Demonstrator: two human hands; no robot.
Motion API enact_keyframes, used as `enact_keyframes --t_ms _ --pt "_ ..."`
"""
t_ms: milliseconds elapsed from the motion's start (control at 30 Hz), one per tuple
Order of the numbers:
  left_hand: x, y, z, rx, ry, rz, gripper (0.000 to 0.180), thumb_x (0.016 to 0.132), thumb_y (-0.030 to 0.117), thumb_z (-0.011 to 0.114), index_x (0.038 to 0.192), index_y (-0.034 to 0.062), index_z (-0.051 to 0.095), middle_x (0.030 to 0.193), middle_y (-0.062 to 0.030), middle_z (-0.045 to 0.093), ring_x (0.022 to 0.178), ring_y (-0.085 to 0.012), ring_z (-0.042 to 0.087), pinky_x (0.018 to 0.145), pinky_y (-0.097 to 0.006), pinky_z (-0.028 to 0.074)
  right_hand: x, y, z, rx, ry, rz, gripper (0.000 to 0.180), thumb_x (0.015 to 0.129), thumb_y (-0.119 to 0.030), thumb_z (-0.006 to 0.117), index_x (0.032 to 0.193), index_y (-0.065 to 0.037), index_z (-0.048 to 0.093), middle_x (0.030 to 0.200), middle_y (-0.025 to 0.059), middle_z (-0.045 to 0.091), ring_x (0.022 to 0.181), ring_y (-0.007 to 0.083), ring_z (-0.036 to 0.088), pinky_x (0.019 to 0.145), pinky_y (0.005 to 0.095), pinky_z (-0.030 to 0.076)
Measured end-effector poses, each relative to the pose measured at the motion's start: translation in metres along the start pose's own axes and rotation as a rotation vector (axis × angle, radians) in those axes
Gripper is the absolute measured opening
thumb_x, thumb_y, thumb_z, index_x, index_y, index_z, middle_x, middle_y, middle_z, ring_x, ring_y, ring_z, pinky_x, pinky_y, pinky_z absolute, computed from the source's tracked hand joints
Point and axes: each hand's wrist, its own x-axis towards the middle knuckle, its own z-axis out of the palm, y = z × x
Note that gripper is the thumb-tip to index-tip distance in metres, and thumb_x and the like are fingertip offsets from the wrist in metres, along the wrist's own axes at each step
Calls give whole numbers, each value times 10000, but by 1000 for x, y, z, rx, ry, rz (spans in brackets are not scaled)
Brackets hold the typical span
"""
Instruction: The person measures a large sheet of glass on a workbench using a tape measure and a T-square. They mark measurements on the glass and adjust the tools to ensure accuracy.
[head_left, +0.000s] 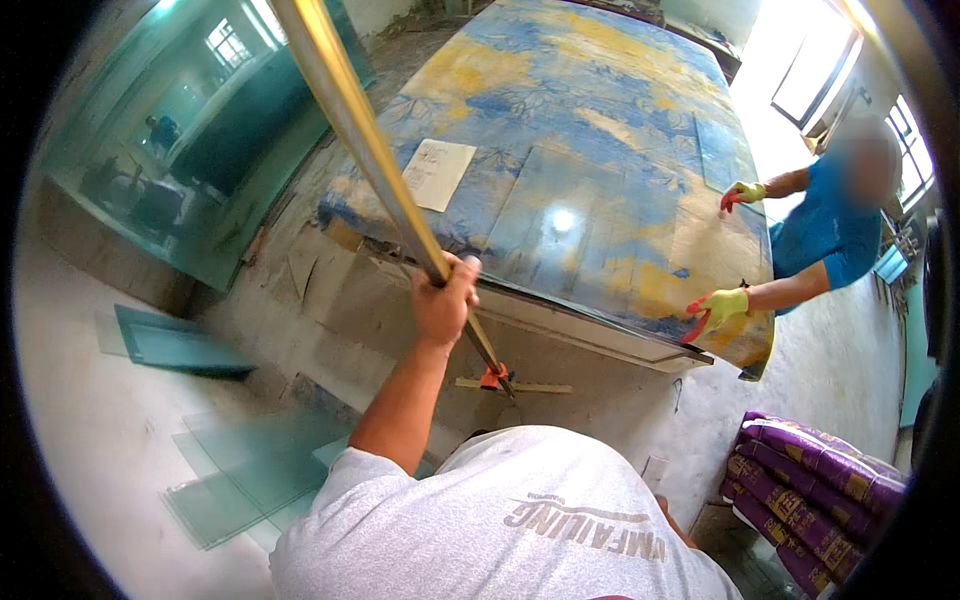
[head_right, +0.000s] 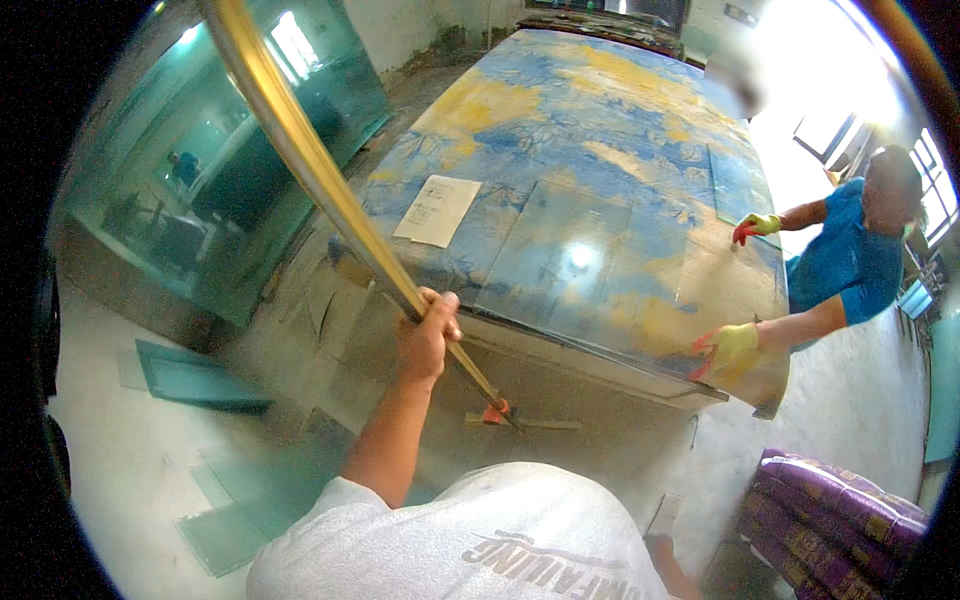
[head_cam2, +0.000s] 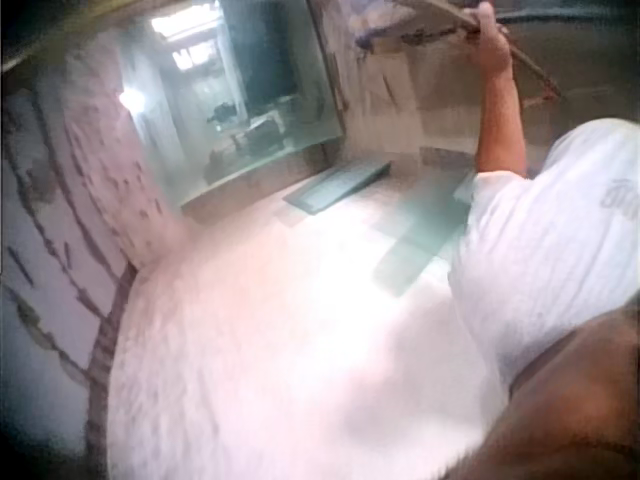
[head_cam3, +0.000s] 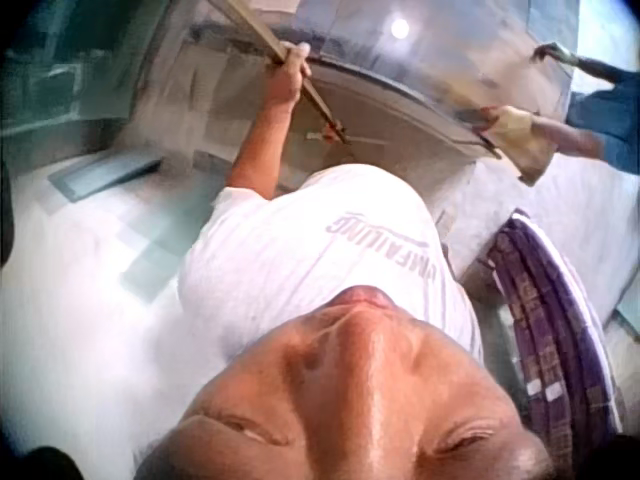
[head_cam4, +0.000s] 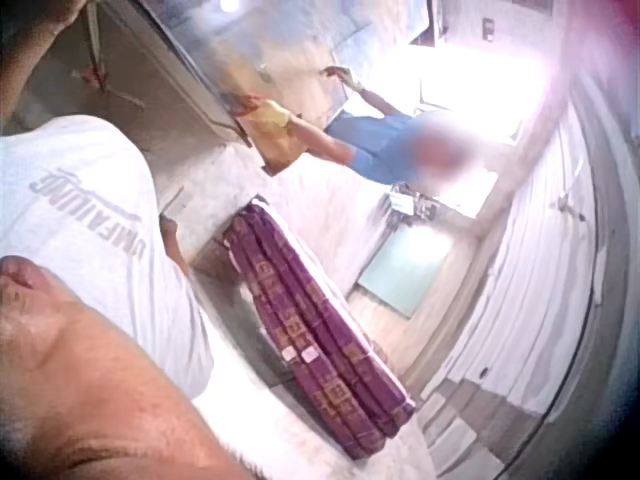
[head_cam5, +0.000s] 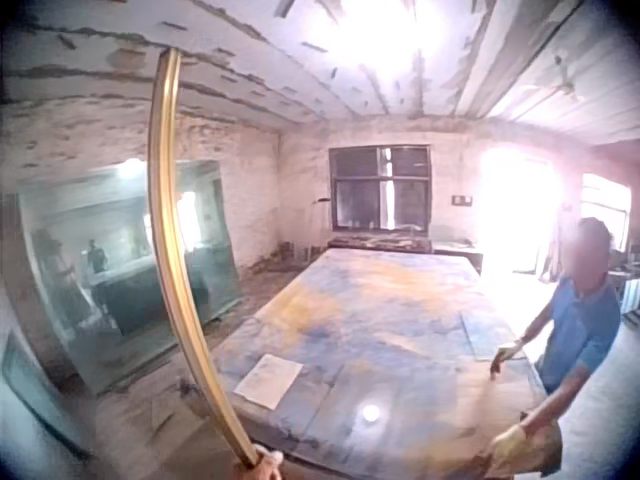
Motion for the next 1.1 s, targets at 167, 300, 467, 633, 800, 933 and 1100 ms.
enact_keyframes --t_ms 167,300,467,633,800,933,1100 --pt "4 -56 -82 18 42 3 199 900 120 703 768 111 554 638 1 541 612 -129 573 599 -322 486 -4 -8 -10 222 47 161 343 930 -338 630 981 -10 713 882 179 719 820 319 702 723 404 548" --pt "12 -55 -97 75 212 145 222 904 112 698 747 113 540 637 8 532 588 -123 546 598 -317 478 11 -63 -69 574 132 264 290 929 -296 639 948 -13 698 820 145 701 753 272 694 667 381 544" --pt "31 -40 -121 173 178 139 230 909 143 698 740 114 544 636 2 540 584 -135 535 602 -336 476 55 -96 -120 820 264 70 230 924 -228 651 954 -1 672 789 101 683 682 210 675 591 339 524" --pt "75 -62 -144 165 390 210 211 876 131 738 791 107 547 664 -17 561 619 -135 578 613 -333 486 65 -105 -172 1002 234 283 230 912 -210 656 991 7 656 786 101 666 659 204 659 546 343 511" --pt "102 -42 -165 229 350 116 212 893 123 705 755 95 546 676 -29 571 652 -177 576 629 -402 478 79 -10 -109 266 208 25 217 869 -255 671 924 -46 692 801 117 705 682 290 689 611 433 552" --pt "120 -44 -169 199 369 73 208 895 128 695 741 88 560 685 -39 576 693 -210 602 702 -407 501 98 100 -21 -40 225 -50 232 824 -350 647 870 -144 744 867 111 745 799 344 724 715 501 577" --pt "126 -42 -161 254 366 23 199 894 134 711 754 91 576 700 -39 598 704 -202 620 729 -425 513 90 78 -52 -171 183 -225 243 851 -347 611 866 -156 761 865 106 753 812 326 729 727 481 583"
